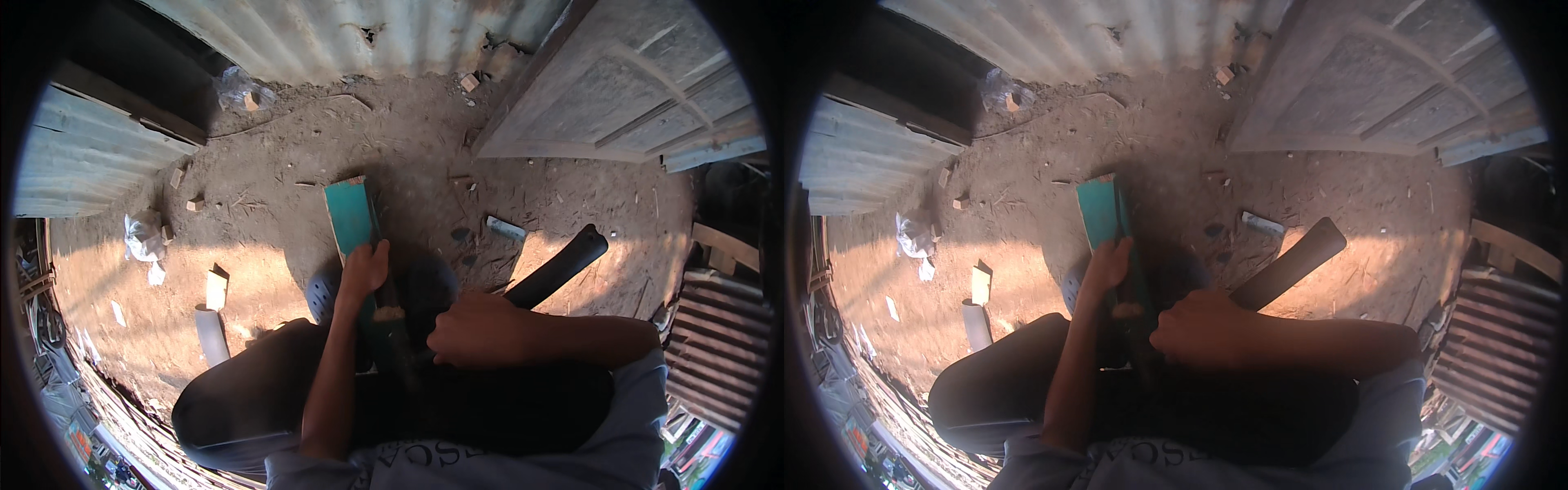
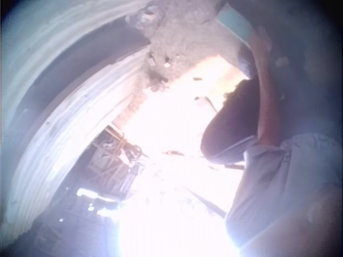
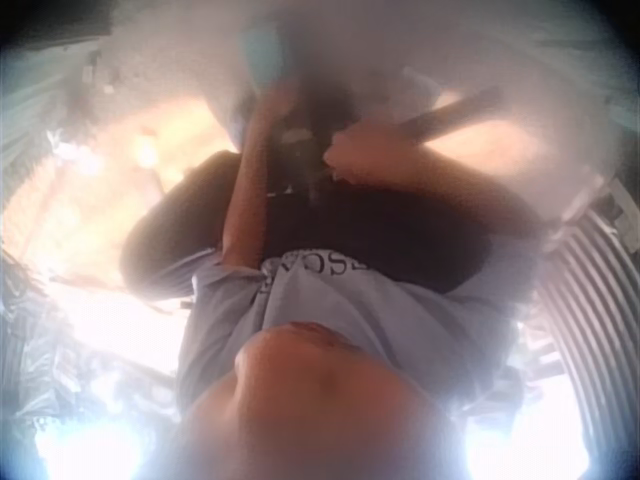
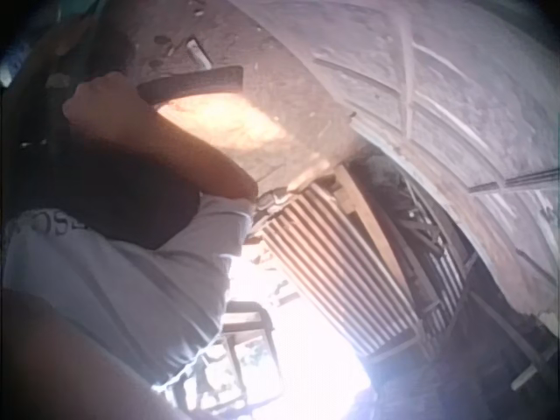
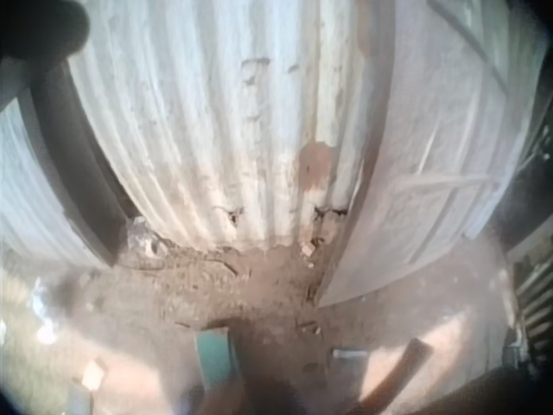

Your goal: The person uses a hammer and chisel to carve a small cylindrical wooden piece placed on a green board. They repeatedly strike the chisel to remove wood shavings and shape the piece.

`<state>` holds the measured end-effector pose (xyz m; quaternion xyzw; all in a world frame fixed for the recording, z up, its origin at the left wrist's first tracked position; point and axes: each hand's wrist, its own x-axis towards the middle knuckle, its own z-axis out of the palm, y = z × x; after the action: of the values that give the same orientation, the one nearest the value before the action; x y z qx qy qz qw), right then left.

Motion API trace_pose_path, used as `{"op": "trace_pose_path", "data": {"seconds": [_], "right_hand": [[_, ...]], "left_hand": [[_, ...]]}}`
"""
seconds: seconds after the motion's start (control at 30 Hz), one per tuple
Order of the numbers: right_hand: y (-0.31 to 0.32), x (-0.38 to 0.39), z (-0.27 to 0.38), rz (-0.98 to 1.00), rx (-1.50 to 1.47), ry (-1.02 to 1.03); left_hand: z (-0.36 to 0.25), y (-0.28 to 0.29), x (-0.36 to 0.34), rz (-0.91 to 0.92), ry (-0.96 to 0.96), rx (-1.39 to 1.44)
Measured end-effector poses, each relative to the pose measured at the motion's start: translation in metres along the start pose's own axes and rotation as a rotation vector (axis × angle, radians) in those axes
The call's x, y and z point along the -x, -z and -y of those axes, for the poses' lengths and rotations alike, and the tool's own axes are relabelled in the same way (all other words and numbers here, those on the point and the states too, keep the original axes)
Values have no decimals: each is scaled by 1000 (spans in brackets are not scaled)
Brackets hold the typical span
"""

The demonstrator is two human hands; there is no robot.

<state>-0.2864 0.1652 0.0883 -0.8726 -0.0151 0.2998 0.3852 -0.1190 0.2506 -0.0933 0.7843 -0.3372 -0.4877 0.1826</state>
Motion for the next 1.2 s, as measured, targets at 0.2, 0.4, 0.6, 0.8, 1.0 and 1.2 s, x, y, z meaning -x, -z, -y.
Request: {"op": "trace_pose_path", "data": {"seconds": [0.2, 0.4, 0.6, 0.8, 1.0, 1.2], "right_hand": [[5, -2, 5, 53, -39, 17], [-9, -4, 3, 19, -56, 107], [-8, -10, 8, 74, -57, 64], [-8, -8, -3, -58, -27, -15], [-12, -12, 2, 72, -33, 23], [-14, -11, 5, 80, 1, 63]], "left_hand": [[-4, -1, 3, -29, 121, -57], [29, -15, -11, -53, -3, -115], [35, -18, -15, -50, 10, -87], [39, -18, -19, 48, -47, -252], [42, -19, -13, -47, -81, -133], [22, -9, -8, -64, 28, -71]]}}
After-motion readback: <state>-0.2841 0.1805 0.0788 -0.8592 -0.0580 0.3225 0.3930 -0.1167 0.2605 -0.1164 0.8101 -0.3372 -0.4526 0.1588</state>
